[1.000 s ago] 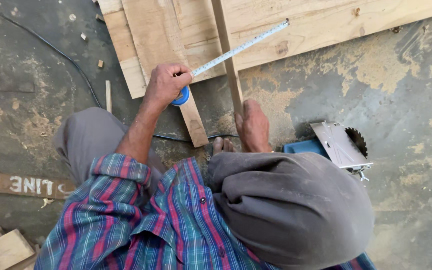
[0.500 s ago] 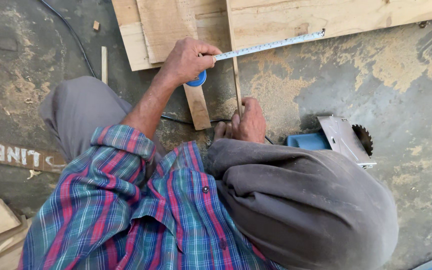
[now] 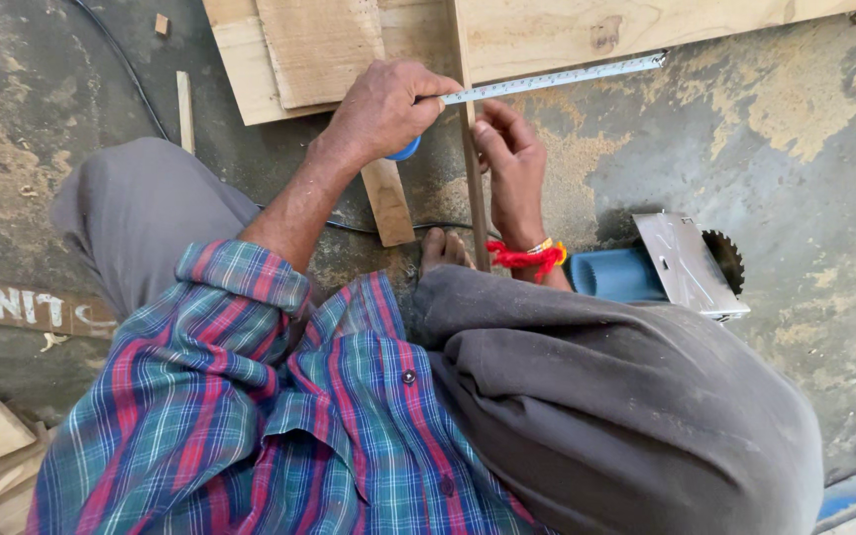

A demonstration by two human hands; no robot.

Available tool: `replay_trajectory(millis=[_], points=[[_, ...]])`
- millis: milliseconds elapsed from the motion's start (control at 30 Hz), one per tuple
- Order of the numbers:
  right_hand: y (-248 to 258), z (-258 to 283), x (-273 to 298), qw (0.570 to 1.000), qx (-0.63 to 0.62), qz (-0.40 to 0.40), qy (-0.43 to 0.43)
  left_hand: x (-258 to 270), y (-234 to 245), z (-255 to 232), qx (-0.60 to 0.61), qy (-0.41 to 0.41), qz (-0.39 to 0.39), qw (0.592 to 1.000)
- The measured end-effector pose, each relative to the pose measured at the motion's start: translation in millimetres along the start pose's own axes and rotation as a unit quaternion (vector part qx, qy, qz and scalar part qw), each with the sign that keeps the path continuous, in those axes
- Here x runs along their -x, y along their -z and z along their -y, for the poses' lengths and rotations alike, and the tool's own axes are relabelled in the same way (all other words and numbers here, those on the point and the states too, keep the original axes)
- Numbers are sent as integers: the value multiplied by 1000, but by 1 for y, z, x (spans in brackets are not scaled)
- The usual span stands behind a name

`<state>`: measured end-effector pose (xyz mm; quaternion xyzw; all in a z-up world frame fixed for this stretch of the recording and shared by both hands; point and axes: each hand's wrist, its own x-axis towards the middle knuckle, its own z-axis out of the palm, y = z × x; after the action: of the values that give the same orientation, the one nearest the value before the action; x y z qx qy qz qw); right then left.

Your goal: The person measures and marks wooden planks using a tape measure and a blue marker, while an assistant holds the wood and panels in place on the floor.

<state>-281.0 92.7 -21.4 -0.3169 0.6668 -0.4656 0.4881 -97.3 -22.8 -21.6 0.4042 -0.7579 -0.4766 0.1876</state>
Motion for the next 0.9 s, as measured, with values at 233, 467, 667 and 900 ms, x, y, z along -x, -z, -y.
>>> replay_trajectory(millis=[233,467,667,900], points=[[3,-5,-21,972,-227,10,-61,-2,-5,3,-27,-13,3,1000],[3,-12,-28,966,-255,-5,-46,-2,-9,4,1,-9,5,1000],[5,-11,-27,958,-278,-14,-73,-3,-12,4,10,-7,9,1000],[5,-14,-30,958,-278,-7,-67,-2,-10,3,-4,-32,-6,999]])
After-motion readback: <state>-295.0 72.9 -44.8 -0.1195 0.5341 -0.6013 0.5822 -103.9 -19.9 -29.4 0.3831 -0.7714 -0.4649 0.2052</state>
